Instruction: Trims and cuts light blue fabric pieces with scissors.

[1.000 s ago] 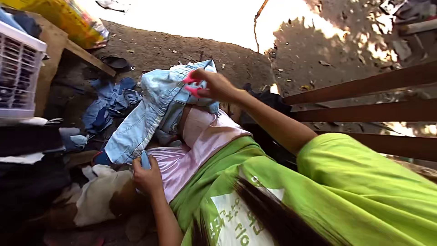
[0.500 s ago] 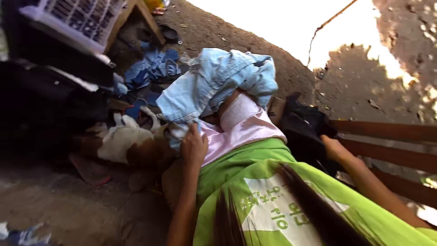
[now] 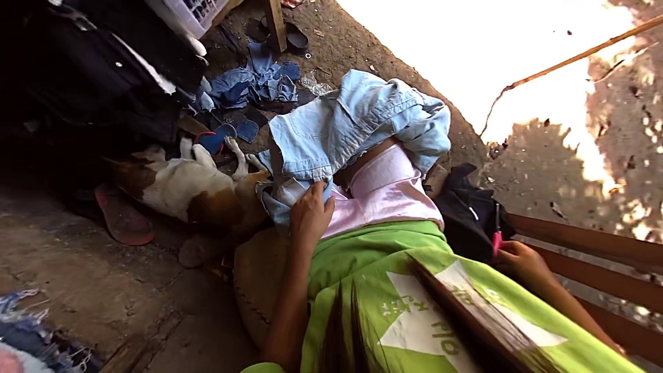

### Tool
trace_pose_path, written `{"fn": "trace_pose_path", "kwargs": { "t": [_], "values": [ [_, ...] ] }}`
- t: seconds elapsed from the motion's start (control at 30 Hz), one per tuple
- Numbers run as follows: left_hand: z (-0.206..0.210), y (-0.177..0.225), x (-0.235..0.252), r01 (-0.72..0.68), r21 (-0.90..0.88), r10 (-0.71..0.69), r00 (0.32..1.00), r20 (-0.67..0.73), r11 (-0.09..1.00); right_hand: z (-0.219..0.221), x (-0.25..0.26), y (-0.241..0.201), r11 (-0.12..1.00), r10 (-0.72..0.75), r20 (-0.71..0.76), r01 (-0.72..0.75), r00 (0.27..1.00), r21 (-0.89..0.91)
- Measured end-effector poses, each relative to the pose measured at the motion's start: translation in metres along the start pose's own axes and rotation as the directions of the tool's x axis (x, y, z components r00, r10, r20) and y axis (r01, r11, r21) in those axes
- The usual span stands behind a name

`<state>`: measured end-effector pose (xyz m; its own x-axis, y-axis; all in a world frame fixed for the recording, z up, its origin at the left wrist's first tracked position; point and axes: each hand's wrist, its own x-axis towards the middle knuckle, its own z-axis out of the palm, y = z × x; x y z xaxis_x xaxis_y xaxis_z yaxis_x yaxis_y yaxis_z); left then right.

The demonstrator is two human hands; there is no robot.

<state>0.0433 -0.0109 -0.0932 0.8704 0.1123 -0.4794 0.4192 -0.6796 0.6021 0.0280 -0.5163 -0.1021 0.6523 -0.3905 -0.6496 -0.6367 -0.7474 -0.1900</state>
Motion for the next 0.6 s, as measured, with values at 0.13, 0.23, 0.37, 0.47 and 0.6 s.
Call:
{"fn": "trace_pose_path", "kwargs": {
  "t": [0.13,0.23,0.37,0.47,0.6],
  "values": [
    [-0.008,-0.003,0.006,0.005,0.04,-0.009,0.997,0.081,0.999,-0.001,-0.005,0.0,0.996,0.0,0.018,-0.001,1.0,0.089],
    [-0.007,-0.007,0.011,-0.038,0.092,0.031,0.997,0.077,0.995,0.005,-0.008,-0.015,0.974,-0.087,0.028,0.091,0.996,-0.206],
    [-0.003,-0.008,0.008,-0.077,0.147,0.078,0.997,-0.005,0.986,-0.001,-0.007,-0.056,0.865,0.062,0.118,0.005,0.991,-0.501],
    [-0.004,-0.009,0.006,-0.09,0.167,0.095,0.995,-0.022,0.982,-0.011,0.012,-0.06,0.822,0.147,0.231,0.011,0.962,-0.569],
    [-0.004,-0.009,0.003,-0.09,0.167,0.094,0.995,-0.017,0.982,-0.037,0.025,-0.079,0.791,0.216,0.249,-0.019,0.944,-0.612]
  ]
}}
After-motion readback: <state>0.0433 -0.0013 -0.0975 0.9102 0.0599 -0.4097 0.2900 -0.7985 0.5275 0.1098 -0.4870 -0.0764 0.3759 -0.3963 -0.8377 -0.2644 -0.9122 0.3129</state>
